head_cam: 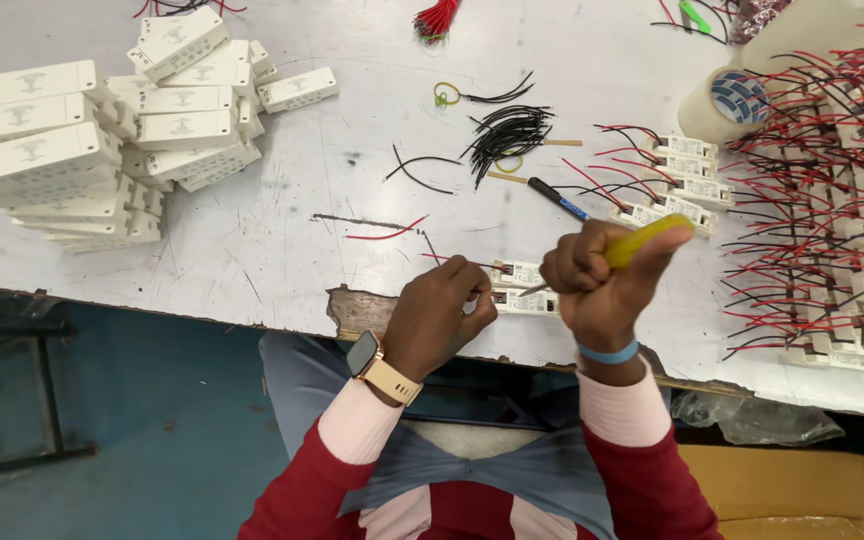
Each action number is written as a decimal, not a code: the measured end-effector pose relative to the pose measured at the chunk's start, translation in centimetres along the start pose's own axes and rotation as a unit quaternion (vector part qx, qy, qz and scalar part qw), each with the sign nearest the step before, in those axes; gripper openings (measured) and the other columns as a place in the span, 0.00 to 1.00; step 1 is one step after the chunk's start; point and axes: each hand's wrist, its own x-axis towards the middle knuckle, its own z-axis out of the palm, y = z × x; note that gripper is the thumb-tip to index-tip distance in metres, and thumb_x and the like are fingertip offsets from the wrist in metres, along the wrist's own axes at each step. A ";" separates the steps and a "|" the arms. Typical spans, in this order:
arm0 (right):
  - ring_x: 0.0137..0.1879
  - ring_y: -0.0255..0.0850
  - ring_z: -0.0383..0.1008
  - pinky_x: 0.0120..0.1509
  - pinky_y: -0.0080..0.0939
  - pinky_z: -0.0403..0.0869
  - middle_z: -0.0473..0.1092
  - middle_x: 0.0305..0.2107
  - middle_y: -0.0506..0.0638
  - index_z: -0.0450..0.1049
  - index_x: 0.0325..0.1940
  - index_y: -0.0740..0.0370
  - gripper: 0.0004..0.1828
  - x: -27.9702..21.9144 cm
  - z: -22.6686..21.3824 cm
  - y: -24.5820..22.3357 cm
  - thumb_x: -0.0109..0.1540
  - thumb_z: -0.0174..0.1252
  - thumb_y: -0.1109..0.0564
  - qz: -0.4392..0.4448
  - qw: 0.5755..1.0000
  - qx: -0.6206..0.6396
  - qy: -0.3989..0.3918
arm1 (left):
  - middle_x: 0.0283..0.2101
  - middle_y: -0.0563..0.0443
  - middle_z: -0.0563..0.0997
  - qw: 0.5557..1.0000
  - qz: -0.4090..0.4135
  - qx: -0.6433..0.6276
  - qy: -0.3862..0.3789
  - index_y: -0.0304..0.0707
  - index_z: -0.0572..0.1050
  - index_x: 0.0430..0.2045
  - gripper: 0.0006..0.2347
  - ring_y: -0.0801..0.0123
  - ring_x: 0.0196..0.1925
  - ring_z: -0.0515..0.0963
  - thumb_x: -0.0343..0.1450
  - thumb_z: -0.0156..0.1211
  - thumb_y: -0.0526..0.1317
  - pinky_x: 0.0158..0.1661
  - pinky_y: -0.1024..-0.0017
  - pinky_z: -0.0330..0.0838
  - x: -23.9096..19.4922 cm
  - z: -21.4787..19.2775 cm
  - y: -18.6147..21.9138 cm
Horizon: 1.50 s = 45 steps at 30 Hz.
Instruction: The person assembles small white electrical components by inserting red and black wires into terminals and securing them with a screwdriver. They handle multiple units, stacking completed ones on the table.
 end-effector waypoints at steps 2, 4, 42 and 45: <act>0.20 0.30 0.37 0.27 0.37 0.44 0.45 0.12 0.40 0.49 0.23 0.52 0.41 -0.1 0.7 0.4 0.61 0.35 0.13 -0.001 1.000 -0.008 -0.013 | 0.30 0.49 0.79 1.000 -0.001 -0.004 0.010 0.36 0.75 0.27 0.05 0.57 0.27 0.80 0.64 0.65 0.33 0.28 0.64 0.73 -0.4 0.0 -0.4; 0.20 0.30 0.37 0.28 0.37 0.44 0.45 0.12 0.41 0.48 0.23 0.52 0.41 -0.3 1.1 0.8 0.61 0.35 0.13 -0.001 1.000 0.001 -0.017 | 0.30 0.49 0.79 1.000 0.005 -0.002 0.019 0.36 0.75 0.27 0.04 0.57 0.27 0.80 0.65 0.65 0.33 0.28 0.64 0.73 -0.7 0.0 -0.7; 0.24 0.31 0.47 0.32 0.35 0.50 0.52 0.16 0.42 0.56 0.25 0.54 0.38 -3.9 -1.1 -1.7 0.66 0.46 0.20 -0.017 0.998 -0.053 0.041 | 0.43 0.47 0.77 0.991 0.051 0.121 0.013 0.38 0.80 0.36 0.06 0.55 0.50 0.75 0.69 0.66 0.36 0.50 0.56 0.67 -0.6 -1.7 0.9; 0.27 0.32 0.55 0.33 0.34 0.57 0.61 0.20 0.45 0.68 0.33 0.62 0.30 -3.6 -2.1 -1.9 0.68 0.56 0.31 0.013 0.946 -0.309 0.101 | 0.48 0.46 0.77 0.983 0.085 0.150 0.063 0.37 0.80 0.41 0.08 0.52 0.57 0.75 0.70 0.63 0.35 0.61 0.53 0.63 -0.3 -1.4 1.1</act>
